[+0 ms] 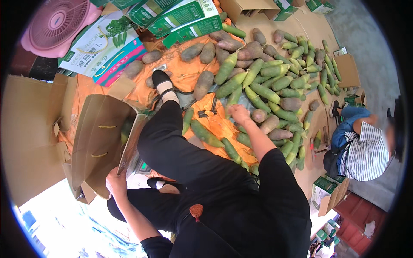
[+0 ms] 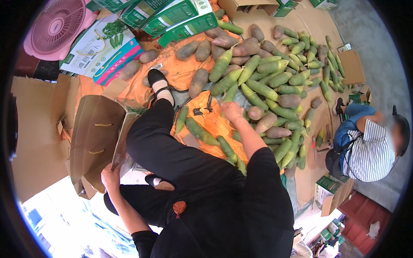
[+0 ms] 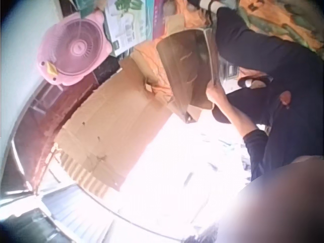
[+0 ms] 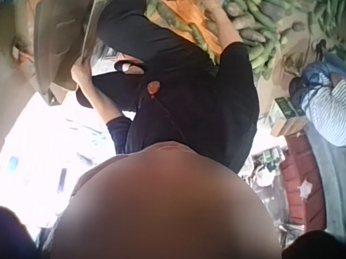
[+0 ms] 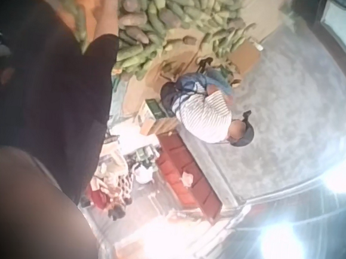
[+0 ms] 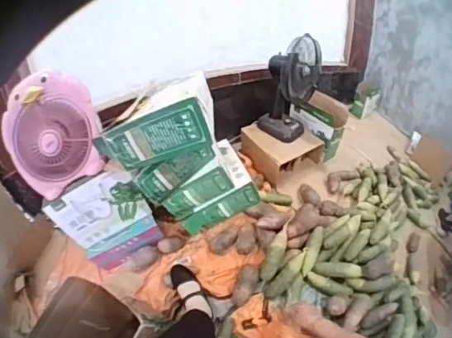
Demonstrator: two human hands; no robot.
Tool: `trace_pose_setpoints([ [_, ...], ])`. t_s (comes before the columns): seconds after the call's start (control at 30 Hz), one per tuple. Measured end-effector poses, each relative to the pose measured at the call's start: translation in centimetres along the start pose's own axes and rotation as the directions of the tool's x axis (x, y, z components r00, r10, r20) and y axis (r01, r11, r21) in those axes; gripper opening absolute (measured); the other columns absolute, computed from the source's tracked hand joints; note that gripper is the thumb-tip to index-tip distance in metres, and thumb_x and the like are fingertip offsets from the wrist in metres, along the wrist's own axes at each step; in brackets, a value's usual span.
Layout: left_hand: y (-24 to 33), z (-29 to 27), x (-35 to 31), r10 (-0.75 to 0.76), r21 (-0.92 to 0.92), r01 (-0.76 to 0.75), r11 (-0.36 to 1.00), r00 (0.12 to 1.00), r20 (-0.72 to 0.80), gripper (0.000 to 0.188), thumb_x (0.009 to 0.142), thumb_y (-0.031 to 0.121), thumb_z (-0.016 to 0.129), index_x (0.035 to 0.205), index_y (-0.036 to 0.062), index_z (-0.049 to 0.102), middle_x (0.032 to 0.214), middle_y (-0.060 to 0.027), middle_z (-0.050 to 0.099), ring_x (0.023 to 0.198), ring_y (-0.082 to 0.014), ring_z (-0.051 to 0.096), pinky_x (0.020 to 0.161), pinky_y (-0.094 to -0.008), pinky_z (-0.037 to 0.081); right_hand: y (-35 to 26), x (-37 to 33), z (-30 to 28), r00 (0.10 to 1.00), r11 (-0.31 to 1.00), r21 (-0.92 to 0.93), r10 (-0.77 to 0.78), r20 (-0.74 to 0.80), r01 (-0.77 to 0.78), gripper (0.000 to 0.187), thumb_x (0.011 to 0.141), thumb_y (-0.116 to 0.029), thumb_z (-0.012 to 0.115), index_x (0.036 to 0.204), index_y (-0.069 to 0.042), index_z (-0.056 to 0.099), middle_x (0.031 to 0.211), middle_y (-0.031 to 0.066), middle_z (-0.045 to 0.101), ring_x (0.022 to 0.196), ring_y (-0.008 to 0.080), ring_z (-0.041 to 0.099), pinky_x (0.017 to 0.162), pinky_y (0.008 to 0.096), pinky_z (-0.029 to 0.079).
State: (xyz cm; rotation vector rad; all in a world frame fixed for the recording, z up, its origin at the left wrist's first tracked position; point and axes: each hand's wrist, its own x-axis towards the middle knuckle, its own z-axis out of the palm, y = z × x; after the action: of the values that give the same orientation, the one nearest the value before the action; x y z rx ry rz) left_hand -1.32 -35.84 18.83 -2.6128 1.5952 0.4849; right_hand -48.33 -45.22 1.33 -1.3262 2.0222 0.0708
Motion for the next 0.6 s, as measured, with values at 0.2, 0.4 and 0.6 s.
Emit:
trace_pose_setpoints([
  [0.2,-0.4,0.0,0.0,0.040,0.079,-0.038,0.996,0.999,-0.021,0.018,0.075,0.025,0.064,0.086,0.0117,0.068,0.080,-0.0172,0.063,0.077,-0.0364,0.061,0.068,-0.0450,0.048,4.7,0.9,-2.4,0.982,0.844,0.518,-0.051,-0.184,0.140,0.040,0.091,-0.035,0.042,0.074,-0.005,0.062,0.103,0.0131,0.064,0.093,0.0283,0.057,0.080,0.0378,0.045],
  [0.4,0.6,-0.5,-0.5,0.012,0.012,-0.011,1.000,1.000,-0.026,0.016,0.073,0.025,0.065,0.082,0.0122,0.068,0.080,-0.0129,0.064,0.077,-0.0337,0.061,0.067,-0.0425,0.048,-4.7,-6.7,-9.0,0.984,0.615,0.769,-0.142,-0.111,0.175,0.032,0.093,-0.036,0.044,0.077,-0.010,0.055,0.115,0.0007,0.057,0.096,0.0145,0.050,0.076,0.0364,0.044],
  [0.6,0.4,-0.7,-0.7,0.039,-0.029,-0.040,0.999,0.999,-0.030,0.016,0.073,0.024,0.065,0.083,0.0126,0.068,0.082,-0.0123,0.064,0.078,-0.0326,0.061,0.068,-0.0424,0.048,-15.0,-13.7,-15.5,0.740,0.285,0.806,-0.621,-0.257,0.519,0.033,0.096,-0.031,0.041,0.079,-0.005,0.053,0.111,0.0080,0.057,0.109,0.0174,0.048,0.079,0.0359,0.048],
])
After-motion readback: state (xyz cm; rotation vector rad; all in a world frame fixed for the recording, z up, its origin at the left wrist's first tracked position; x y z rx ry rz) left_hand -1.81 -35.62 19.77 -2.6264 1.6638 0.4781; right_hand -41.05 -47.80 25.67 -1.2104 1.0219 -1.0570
